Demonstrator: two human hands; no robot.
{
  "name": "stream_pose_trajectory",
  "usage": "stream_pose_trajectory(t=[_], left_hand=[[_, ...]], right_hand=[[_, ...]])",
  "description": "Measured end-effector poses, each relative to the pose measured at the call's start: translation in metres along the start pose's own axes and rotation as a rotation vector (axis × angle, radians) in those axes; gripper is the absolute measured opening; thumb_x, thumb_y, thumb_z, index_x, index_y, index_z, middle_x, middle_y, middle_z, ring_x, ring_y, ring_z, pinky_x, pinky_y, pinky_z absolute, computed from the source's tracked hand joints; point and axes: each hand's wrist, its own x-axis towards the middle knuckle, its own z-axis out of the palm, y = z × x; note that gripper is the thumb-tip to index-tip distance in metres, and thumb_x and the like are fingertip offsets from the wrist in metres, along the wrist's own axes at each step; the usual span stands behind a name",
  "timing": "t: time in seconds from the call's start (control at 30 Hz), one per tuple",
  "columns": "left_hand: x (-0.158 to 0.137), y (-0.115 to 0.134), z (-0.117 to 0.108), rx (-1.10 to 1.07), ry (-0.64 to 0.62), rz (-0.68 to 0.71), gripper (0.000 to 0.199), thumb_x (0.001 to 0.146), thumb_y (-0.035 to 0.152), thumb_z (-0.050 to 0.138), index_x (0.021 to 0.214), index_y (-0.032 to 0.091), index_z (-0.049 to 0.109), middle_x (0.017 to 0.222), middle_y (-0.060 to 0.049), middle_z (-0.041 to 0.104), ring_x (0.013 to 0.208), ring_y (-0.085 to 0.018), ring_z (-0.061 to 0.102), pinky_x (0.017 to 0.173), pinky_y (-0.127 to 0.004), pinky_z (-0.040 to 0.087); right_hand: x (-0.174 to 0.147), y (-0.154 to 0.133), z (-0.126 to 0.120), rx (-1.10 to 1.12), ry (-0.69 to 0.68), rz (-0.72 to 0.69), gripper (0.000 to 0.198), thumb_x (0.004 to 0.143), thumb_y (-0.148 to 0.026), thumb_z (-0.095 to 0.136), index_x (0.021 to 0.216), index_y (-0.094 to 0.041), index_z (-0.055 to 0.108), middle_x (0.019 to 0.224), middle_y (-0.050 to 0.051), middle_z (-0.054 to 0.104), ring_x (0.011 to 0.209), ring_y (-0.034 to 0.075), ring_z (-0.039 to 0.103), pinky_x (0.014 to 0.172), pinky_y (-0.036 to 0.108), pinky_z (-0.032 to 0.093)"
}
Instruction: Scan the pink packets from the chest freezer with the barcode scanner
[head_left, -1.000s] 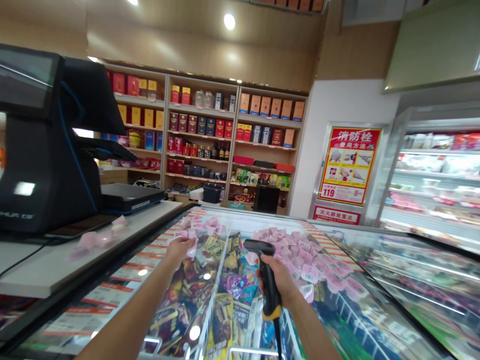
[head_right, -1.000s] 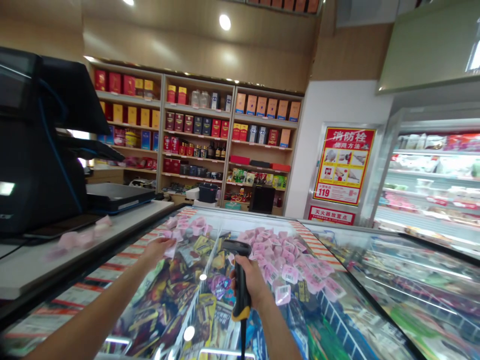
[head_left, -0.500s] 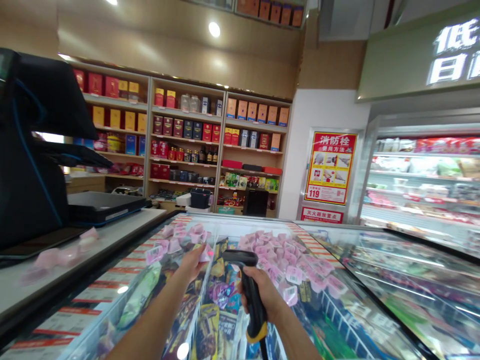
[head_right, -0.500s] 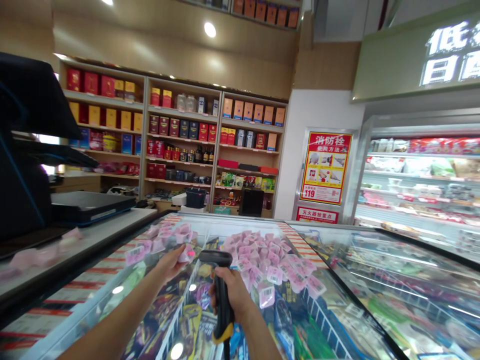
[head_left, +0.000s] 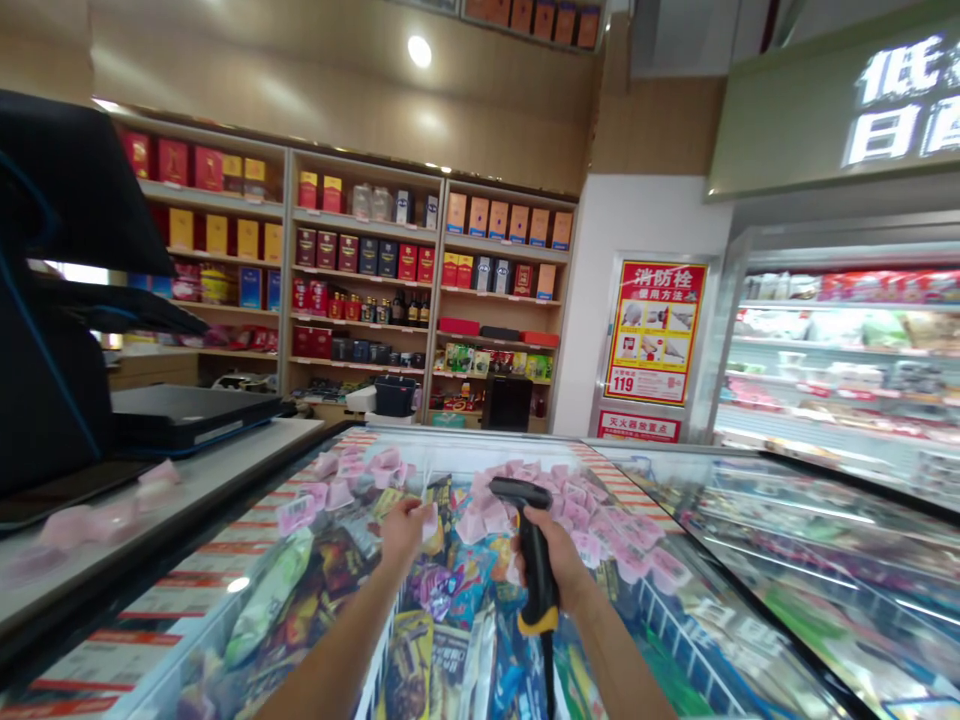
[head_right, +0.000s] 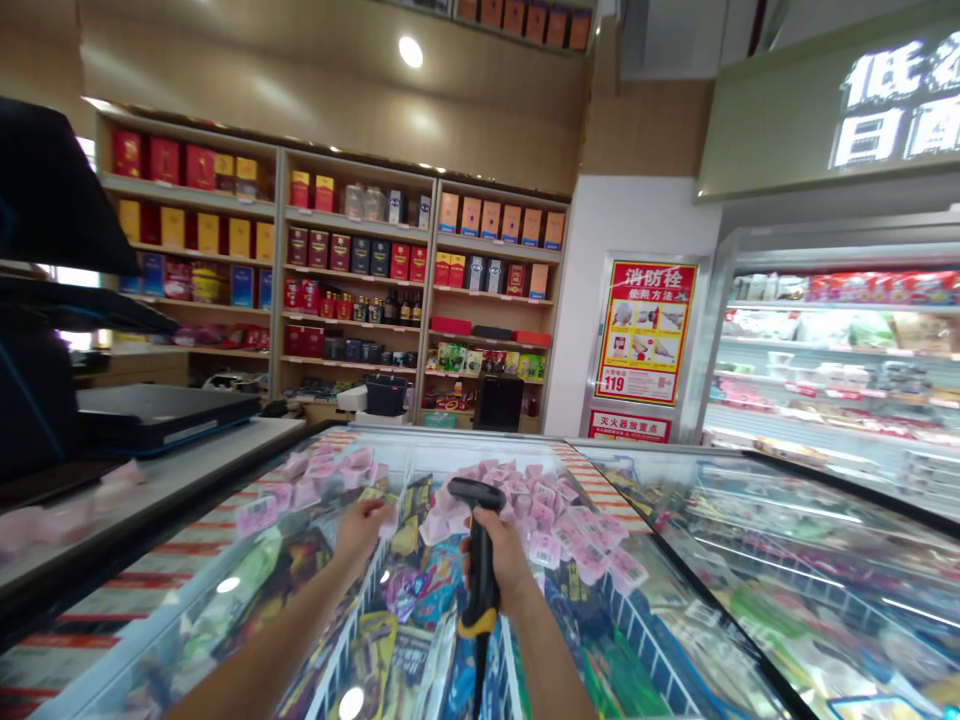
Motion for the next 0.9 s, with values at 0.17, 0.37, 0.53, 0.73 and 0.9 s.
stream_pose_trajectory(t=[0.17, 0.37, 0.53, 0.73, 0.9], left_hand=[[-0.019, 0.006, 0.024, 0.158, -0.050, 0.183, 0.019, 0.059, 0.017, 0.061, 0.078, 0.016, 0.059, 0.081, -0.005, 0.061, 0.086, -0.022, 0.056, 0.077, -0.027, 0.038], [-0.032, 0.007, 0.046, 0.262, -0.090, 0.269, 0.025, 0.067, 0.012, 0.051, 0.092, 0.014, 0.056, 0.098, -0.009, 0.056, 0.095, -0.020, 0.054, 0.085, -0.027, 0.036], [-0.033, 0.012, 0.060, 0.290, -0.143, 0.337, 0.028, 0.071, 0.010, 0.045, 0.097, 0.012, 0.055, 0.103, -0.012, 0.056, 0.099, -0.019, 0.052, 0.087, -0.027, 0.036], [-0.024, 0.011, 0.071, 0.287, -0.162, 0.424, 0.030, 0.068, 0.011, 0.051, 0.097, 0.012, 0.056, 0.101, -0.012, 0.059, 0.096, -0.019, 0.055, 0.084, -0.028, 0.039], [0.019, 0.004, 0.006, 0.344, -0.016, 0.448, 0.028, 0.070, 0.020, 0.051, 0.097, 0.016, 0.055, 0.104, -0.009, 0.058, 0.103, -0.020, 0.050, 0.092, -0.029, 0.035]], right_hand=[[0.000, -0.004, -0.006, 0.006, 0.056, 0.007, 0.030, 0.066, -0.044, 0.054, 0.072, -0.015, 0.051, 0.046, -0.003, 0.054, 0.031, 0.009, 0.046, 0.028, 0.020, 0.037], [0.000, -0.004, -0.010, 0.031, 0.056, 0.019, 0.030, 0.064, -0.044, 0.057, 0.074, -0.016, 0.051, 0.049, -0.002, 0.056, 0.033, 0.009, 0.047, 0.029, 0.020, 0.037], [0.007, -0.002, -0.011, 0.017, 0.071, 0.011, 0.028, 0.068, -0.043, 0.052, 0.073, -0.015, 0.052, 0.047, -0.002, 0.054, 0.032, 0.009, 0.046, 0.029, 0.019, 0.036], [0.018, 0.001, -0.007, 0.015, 0.036, -0.006, 0.029, 0.069, -0.043, 0.052, 0.075, -0.015, 0.052, 0.048, -0.002, 0.055, 0.032, 0.009, 0.047, 0.030, 0.019, 0.037], [0.019, 0.003, -0.003, 0.043, 0.038, 0.016, 0.027, 0.071, -0.042, 0.052, 0.077, -0.015, 0.051, 0.049, -0.001, 0.056, 0.032, 0.009, 0.048, 0.029, 0.019, 0.037]])
